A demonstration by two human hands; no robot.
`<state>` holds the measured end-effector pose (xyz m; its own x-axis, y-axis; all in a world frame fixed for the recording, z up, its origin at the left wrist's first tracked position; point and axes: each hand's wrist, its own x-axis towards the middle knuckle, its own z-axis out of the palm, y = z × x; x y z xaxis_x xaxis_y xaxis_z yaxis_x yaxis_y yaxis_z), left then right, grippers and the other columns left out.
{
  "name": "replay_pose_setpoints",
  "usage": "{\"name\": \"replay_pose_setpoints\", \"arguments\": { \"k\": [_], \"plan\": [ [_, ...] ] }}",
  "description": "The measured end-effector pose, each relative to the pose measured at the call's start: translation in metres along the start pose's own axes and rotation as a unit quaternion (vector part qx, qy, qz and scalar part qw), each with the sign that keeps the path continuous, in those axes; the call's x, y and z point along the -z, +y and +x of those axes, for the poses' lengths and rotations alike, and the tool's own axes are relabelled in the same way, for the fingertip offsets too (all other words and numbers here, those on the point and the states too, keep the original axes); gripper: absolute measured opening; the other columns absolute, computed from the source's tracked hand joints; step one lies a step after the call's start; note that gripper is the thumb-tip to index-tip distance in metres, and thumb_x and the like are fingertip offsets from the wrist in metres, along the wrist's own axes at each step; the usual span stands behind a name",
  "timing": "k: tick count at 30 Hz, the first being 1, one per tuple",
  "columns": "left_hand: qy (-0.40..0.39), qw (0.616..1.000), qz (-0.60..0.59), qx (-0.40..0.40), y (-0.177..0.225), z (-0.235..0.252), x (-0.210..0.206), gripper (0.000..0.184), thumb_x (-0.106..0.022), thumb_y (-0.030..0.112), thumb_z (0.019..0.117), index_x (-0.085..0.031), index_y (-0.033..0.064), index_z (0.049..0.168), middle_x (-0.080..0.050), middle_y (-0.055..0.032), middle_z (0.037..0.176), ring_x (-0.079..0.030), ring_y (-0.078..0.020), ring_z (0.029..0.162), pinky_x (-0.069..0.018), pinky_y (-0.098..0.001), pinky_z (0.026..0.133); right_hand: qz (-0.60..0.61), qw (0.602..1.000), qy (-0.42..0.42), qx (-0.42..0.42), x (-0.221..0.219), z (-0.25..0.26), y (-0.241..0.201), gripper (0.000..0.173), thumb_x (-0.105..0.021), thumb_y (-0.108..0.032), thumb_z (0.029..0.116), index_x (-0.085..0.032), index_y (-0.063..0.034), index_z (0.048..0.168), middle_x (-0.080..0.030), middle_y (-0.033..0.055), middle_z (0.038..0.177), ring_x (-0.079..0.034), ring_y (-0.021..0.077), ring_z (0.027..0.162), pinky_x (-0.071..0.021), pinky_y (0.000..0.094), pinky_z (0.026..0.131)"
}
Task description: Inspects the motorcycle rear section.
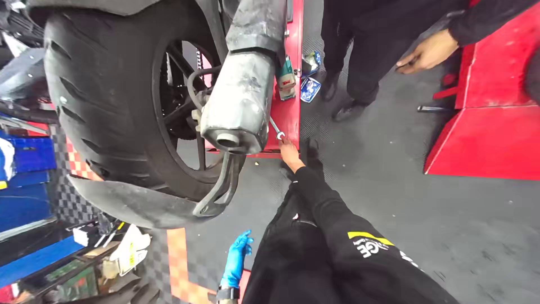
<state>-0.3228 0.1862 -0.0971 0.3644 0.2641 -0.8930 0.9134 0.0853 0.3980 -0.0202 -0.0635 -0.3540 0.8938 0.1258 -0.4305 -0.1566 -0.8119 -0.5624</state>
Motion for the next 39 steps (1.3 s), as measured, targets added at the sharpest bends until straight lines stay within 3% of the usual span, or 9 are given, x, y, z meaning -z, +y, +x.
{"name": "replay_pose_setpoints", "arguments": {
  "k": [3,8,11,13,18,21,29,33,39],
  "plan": [
    [-0.005,1.0,-0.007,-0.001,0.003,0.0,-0.005,0.037,-0.039,0.018,0.1113,-0.061,0.0015,0.136,-0.071,-0.0107,0.098,-0.062,-0.0123,0.067,-0.0536,-0.0265,0.063,-0.015,1.0,0.009,0.02,0.001,-0.003,0.003,0.038,-0.047,-0.002,0.1004,-0.062,-0.0049,0.135,-0.058,0.0226,0.142,-0.059,0.0415,0.128,-0.0517,0.0552,0.102],
    [-0.025,1.0,0.006,-0.009,0.018,0.005,-0.013,0.038,-0.036,0.017,0.1113,-0.057,0.0004,0.139,-0.071,-0.0084,0.099,-0.062,-0.0099,0.067,-0.0538,-0.0266,0.066,-0.048,0.996,0.004,0.075,0.008,-0.003,0.006,0.034,-0.048,-0.004,0.1017,-0.061,-0.0019,0.133,-0.06,0.0242,0.137,-0.06,0.0428,0.125,-0.0536,0.0579,0.097],
    [-0.031,0.999,0.026,-0.018,0.029,0.006,-0.014,0.04,-0.034,0.017,0.1112,-0.055,-0.0006,0.14,-0.071,-0.0072,0.103,-0.062,-0.008,0.07,-0.0535,-0.0255,0.068,-0.07,0.987,0.047,0.135,0.009,0.001,0.001,0.027,-0.049,-0.006,0.1023,-0.063,0.0003,0.125,-0.064,0.0225,0.13,-0.063,0.0395,0.121,-0.0552,0.0552,0.093],
    [-0.028,0.999,0.029,-0.025,0.032,0.007,-0.013,0.039,-0.034,0.016,0.1118,-0.055,-0.0027,0.138,-0.071,-0.0077,0.103,-0.061,-0.0075,0.07,-0.053,-0.0238,0.068,-0.075,0.984,0.049,0.157,0.012,0.005,-0.008,0.028,-0.049,-0.003,0.1012,-0.064,0.0013,0.124,-0.065,0.0217,0.129,-0.063,0.0385,0.123,-0.0548,0.054,0.095],
    [-0.014,1.0,0.008,-0.015,0.026,0.01,-0.009,0.04,-0.035,0.019,0.1116,-0.055,0.0011,0.141,-0.072,-0.0075,0.101,-0.062,-0.0089,0.069,-0.0542,-0.0267,0.068,-0.04,0.994,-0.049,0.088,0.04,0.013,-0.037,0.042,-0.058,0.001,0.0953,-0.059,-0.0052,0.137,-0.061,0.0256,0.133,-0.056,0.0439,0.129,-0.0476,0.0589,0.105],
    [-0.005,1.0,-0.013,-0.014,0.027,0.008,-0.013,0.04,-0.034,0.018,0.1117,-0.057,0.0012,0.14,-0.072,-0.0073,0.098,-0.062,-0.0088,0.067,-0.0539,-0.0256,0.066,-0.056,0.994,-0.081,0.046,0.04,0.022,-0.037,0.051,-0.067,0.0,0.0882,-0.058,-0.0037,0.138,-0.059,0.0265,0.135,-0.053,0.0446,0.131,-0.0451,0.0591,0.107],
    [-0.005,0.999,-0.021,-0.025,0.025,0.001,-0.02,0.044,-0.03,0.021,0.1125,-0.062,0.0008,0.136,-0.065,-0.0058,0.074,-0.061,-0.0127,0.062,-0.0555,-0.0296,0.065,-0.082,0.994,-0.057,0.04,0.046,0.023,-0.039,0.037,-0.061,0.001,0.093,-0.06,0.0049,0.13,-0.062,0.027,0.128,-0.059,0.0439,0.123,-0.0518,0.0564,0.098],
    [0.004,0.999,-0.025,-0.04,0.026,-0.001,-0.032,0.046,-0.028,0.021,0.1125,-0.063,0.0018,0.136,-0.06,-0.0045,0.064,-0.06,-0.0135,0.058,-0.0567,-0.0317,0.066,-0.088,0.994,-0.044,0.048,0.049,0.027,-0.033,0.033,-0.055,-0.003,0.0985,-0.061,0.0005,0.131,-0.064,0.0252,0.129,-0.063,0.0441,0.118,-0.0548,0.0589,0.09],
    [0.027,0.998,-0.05,-0.029,0.029,-0.009,-0.06,0.047,-0.028,0.021,0.1126,-0.064,0.001,0.134,-0.056,-0.0025,0.059,-0.058,-0.0131,0.054,-0.0568,-0.0321,0.063,-0.115,0.984,-0.123,0.06,0.061,0.035,-0.04,0.04,-0.054,0.001,0.0976,-0.055,0.004,0.137,-0.059,0.0293,0.131,-0.059,0.0448,0.124,-0.0521,0.0575,0.098]
  ]
}}
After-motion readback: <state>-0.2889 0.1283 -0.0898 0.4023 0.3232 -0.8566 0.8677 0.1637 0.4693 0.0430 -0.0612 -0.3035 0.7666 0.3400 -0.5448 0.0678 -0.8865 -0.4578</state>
